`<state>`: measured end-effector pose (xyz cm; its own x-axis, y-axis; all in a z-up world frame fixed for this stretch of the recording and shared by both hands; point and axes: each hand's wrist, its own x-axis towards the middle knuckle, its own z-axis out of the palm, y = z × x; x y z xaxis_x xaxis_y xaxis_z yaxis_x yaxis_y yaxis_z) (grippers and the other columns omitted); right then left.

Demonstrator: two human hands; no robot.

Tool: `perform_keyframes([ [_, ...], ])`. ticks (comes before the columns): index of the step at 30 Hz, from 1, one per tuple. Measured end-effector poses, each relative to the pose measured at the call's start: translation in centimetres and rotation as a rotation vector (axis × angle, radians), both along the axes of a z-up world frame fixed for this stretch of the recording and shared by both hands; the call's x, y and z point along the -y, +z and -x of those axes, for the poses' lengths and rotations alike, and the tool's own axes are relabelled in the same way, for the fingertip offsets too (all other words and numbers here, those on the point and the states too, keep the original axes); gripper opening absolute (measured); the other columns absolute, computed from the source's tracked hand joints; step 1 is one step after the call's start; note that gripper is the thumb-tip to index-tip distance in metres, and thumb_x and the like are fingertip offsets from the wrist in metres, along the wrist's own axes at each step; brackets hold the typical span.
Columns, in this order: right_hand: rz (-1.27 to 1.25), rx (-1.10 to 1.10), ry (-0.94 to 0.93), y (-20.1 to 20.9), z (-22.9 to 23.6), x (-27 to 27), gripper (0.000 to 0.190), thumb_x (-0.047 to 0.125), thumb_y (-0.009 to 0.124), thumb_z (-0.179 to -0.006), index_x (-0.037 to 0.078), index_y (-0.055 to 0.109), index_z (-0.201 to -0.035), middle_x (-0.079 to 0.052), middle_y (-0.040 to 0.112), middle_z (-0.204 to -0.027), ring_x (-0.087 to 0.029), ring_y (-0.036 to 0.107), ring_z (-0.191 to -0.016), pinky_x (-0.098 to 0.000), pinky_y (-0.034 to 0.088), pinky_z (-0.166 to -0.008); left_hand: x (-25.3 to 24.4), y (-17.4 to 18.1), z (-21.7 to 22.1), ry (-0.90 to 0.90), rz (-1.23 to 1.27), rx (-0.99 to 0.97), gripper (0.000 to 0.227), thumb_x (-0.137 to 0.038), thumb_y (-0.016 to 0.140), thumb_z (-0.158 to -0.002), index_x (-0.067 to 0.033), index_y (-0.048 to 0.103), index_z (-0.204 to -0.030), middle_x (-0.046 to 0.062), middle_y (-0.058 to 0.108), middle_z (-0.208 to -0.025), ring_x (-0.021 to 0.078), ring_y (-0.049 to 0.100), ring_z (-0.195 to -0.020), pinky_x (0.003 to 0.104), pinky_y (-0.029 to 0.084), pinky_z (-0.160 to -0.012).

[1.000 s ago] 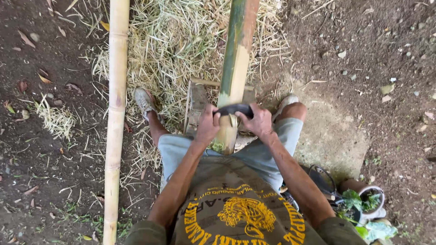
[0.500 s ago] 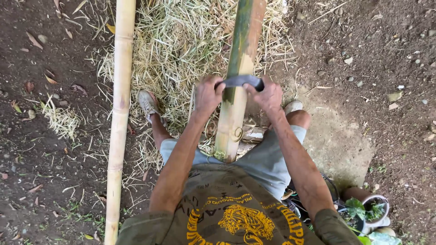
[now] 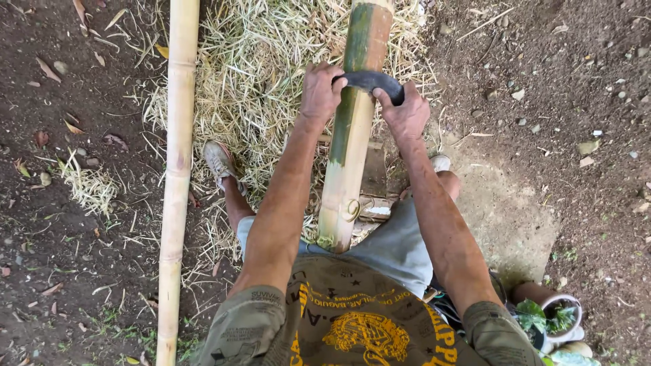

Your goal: Shave or plane the outer surface of a bamboo stalk using a curved blade.

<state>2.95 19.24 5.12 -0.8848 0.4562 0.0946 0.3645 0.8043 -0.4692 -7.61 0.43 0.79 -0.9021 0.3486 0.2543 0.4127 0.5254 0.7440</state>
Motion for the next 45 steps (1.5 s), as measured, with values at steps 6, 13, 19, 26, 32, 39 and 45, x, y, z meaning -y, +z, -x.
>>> perform_keyframes([
  [6, -0.003, -0.141, 0.094, 0.2, -2.6, 0.7, 0.056, 0.055, 0.085, -0.086, 0.003, 0.065, -0.087, -0.013, 0.069, -0.066, -0.031, 0.071, -0.059, -0.0451, 0.057, -0.056, 1.1, -0.2, -3.3, 0.011, 0.017, 0.095, 0.014, -0.012, 0.078, -0.085, -0.004, 0.076, -0.096, 0.016, 0.072, -0.098, 0.0321, 0.063, -0.096, 0.051, 0.039, -0.105],
  [13, 0.013, -0.089, 0.116, -0.5, -8.8, 3.0, 0.053, 0.053, 0.086, -0.088, 0.005, 0.065, -0.086, -0.012, 0.07, -0.064, -0.03, 0.072, -0.056, -0.0432, 0.057, -0.054, 4.7, -0.1, -10.7, -0.009, 0.016, 0.179, 0.013, -0.014, 0.075, -0.091, -0.0062, 0.075, -0.101, 0.014, 0.071, -0.103, 0.0309, 0.061, -0.101, 0.047, 0.048, -0.098],
  [19, 0.012, -0.066, 0.162, 0.6, -14.9, 5.8, 0.051, 0.05, 0.085, -0.087, 0.003, 0.064, -0.088, -0.015, 0.069, -0.064, -0.033, 0.072, -0.057, -0.0439, 0.057, -0.053, 7.8, 1.2, -18.3, 0.061, 0.018, 0.147, 0.012, -0.015, 0.076, -0.09, -0.0054, 0.074, -0.098, 0.013, 0.072, -0.1, 0.0324, 0.062, -0.1, 0.048, 0.049, -0.094],
  [26, 0.094, 0.029, 0.33, 1.6, -18.6, 7.2, 0.049, 0.048, 0.088, -0.08, 0.004, 0.067, -0.086, -0.017, 0.07, -0.069, -0.035, 0.073, -0.063, -0.0451, 0.058, -0.06, 11.8, 2.4, -25.1, 0.072, -0.083, 0.225, 0.01, -0.009, 0.076, -0.085, -0.0023, 0.068, -0.087, 0.017, 0.071, -0.086, 0.0372, 0.067, -0.083, 0.052, 0.048, -0.096],
  [32, 0.171, 0.172, 0.329, 2.7, -16.3, 8.3, 0.051, 0.052, 0.086, -0.077, 0.006, 0.071, -0.093, -0.017, 0.072, -0.072, -0.034, 0.073, -0.066, -0.0451, 0.058, -0.065, 13.3, 4.4, -23.3, 0.064, -0.036, 0.486, 0.013, -0.013, 0.075, -0.087, -0.0018, 0.069, -0.088, 0.019, 0.07, -0.086, 0.0373, 0.068, -0.081, 0.047, 0.053, -0.076],
  [39, 0.047, 0.26, 0.086, 2.7, -10.6, 5.4, 0.056, 0.057, 0.086, -0.076, 0.006, 0.066, -0.087, -0.017, 0.071, -0.072, -0.036, 0.071, -0.066, -0.0483, 0.057, -0.064, 8.3, 2.0, -15.9, 0.041, -0.033, 0.165, 0.011, -0.014, 0.075, -0.088, -0.005, 0.071, -0.092, 0.015, 0.073, -0.093, 0.0332, 0.068, -0.094, 0.051, 0.046, -0.103],
  [45, 0.098, 0.127, 0.037, 2.7, -7.1, 3.6, 0.051, 0.053, 0.085, -0.081, 0.007, 0.068, -0.094, -0.014, 0.071, -0.068, -0.031, 0.072, -0.062, -0.0465, 0.056, -0.061, 4.6, 0.7, -10.3, 0.04, -0.044, 0.22, 0.017, -0.013, 0.077, -0.085, -0.0026, 0.073, -0.098, 0.018, 0.072, -0.099, 0.0372, 0.061, -0.104, 0.049, 0.047, -0.096],
])
